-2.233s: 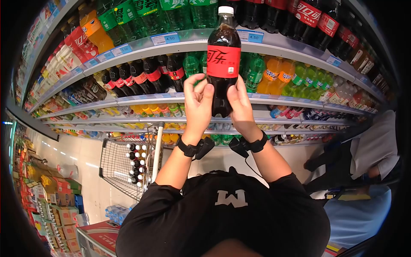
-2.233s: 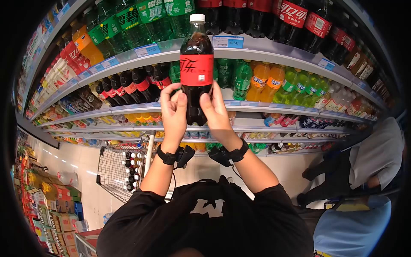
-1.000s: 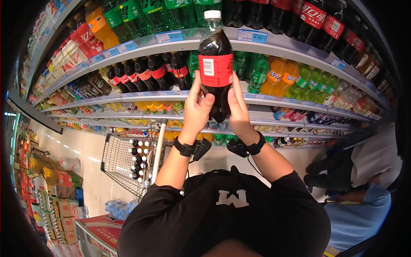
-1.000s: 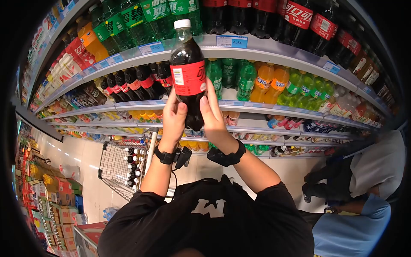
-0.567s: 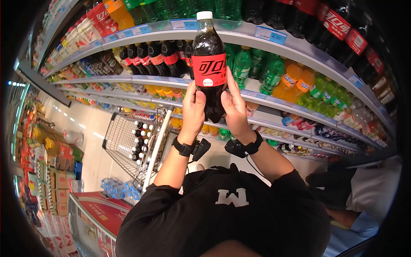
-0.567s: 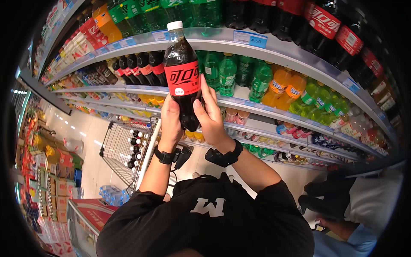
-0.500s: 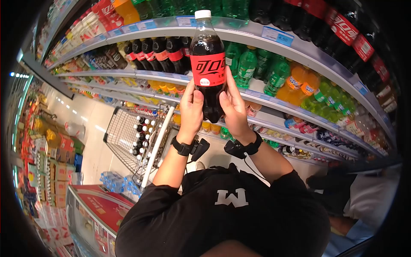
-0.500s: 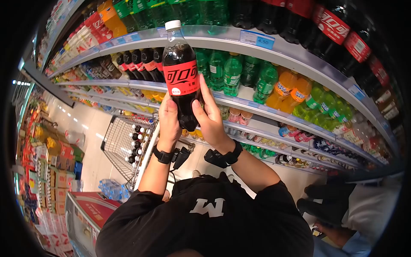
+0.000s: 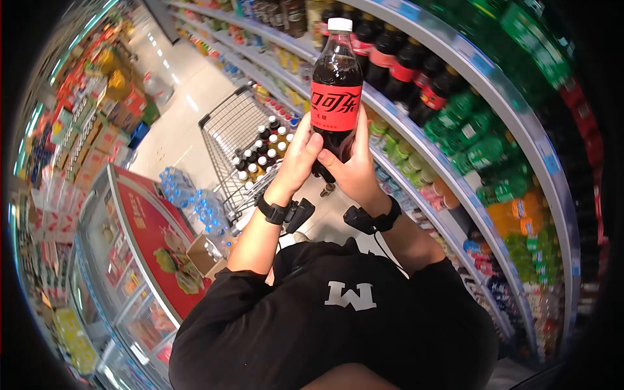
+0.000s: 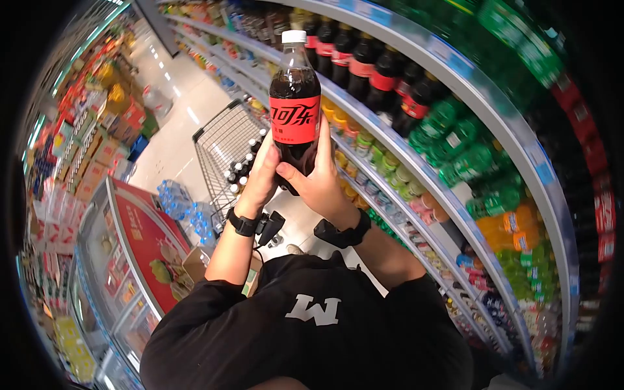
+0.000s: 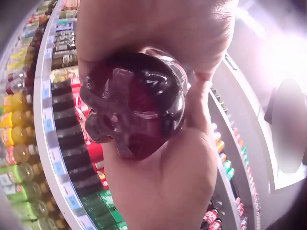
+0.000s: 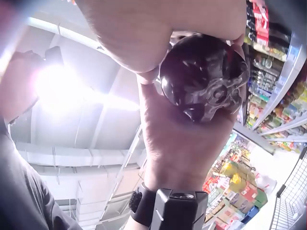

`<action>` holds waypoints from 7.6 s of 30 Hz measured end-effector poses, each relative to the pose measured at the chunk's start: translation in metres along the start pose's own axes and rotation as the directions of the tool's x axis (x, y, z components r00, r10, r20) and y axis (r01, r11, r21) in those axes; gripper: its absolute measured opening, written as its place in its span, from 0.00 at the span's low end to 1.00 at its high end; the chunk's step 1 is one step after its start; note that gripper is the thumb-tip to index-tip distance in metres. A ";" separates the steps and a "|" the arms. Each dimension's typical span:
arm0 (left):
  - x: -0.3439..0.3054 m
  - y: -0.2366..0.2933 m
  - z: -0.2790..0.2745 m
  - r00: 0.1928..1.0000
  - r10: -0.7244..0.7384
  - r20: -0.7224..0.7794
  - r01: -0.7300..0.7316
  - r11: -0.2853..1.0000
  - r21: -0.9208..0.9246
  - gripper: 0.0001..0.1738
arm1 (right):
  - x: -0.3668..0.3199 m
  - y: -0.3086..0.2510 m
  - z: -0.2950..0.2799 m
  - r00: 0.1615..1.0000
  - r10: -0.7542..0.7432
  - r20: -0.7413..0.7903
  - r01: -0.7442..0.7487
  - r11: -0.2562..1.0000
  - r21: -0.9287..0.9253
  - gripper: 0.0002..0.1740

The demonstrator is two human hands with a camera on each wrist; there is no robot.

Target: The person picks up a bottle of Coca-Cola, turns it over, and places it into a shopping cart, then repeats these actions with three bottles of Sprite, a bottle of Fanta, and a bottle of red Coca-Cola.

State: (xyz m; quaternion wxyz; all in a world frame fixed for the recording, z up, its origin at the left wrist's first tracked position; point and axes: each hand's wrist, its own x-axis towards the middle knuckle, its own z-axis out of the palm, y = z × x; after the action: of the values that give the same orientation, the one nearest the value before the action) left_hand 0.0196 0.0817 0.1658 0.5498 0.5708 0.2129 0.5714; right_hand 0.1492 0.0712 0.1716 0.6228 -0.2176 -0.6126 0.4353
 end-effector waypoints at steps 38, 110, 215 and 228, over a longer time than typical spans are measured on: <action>-0.037 -0.346 -0.519 0.628 -0.285 -0.724 0.770 0.362 0.526 0.43 | 0.145 0.579 0.165 0.517 0.511 0.687 0.142 0.740 -0.657 0.20; -0.008 -0.030 0.042 0.904 -0.380 0.197 0.279 0.872 0.402 0.13 | -0.030 -0.110 -0.128 0.923 0.361 0.137 -0.189 0.731 -0.656 0.23; 0.079 0.007 0.158 0.974 0.227 0.021 -0.227 0.974 -0.006 0.26 | 0.014 -0.126 -0.109 0.941 -0.216 -0.260 0.160 0.962 -0.222 0.51; 0.080 0.008 0.164 0.977 0.200 -0.067 -0.202 0.979 -0.027 0.30 | 0.006 -0.119 -0.108 0.924 -0.177 -0.339 0.157 0.984 -0.085 0.44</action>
State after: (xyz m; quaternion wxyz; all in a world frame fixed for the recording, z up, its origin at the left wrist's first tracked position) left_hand 0.1824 0.0862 0.2482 0.4915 0.5615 0.1622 0.6457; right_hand 0.2842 0.0417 0.2535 0.7489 -0.2550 -0.5222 0.3185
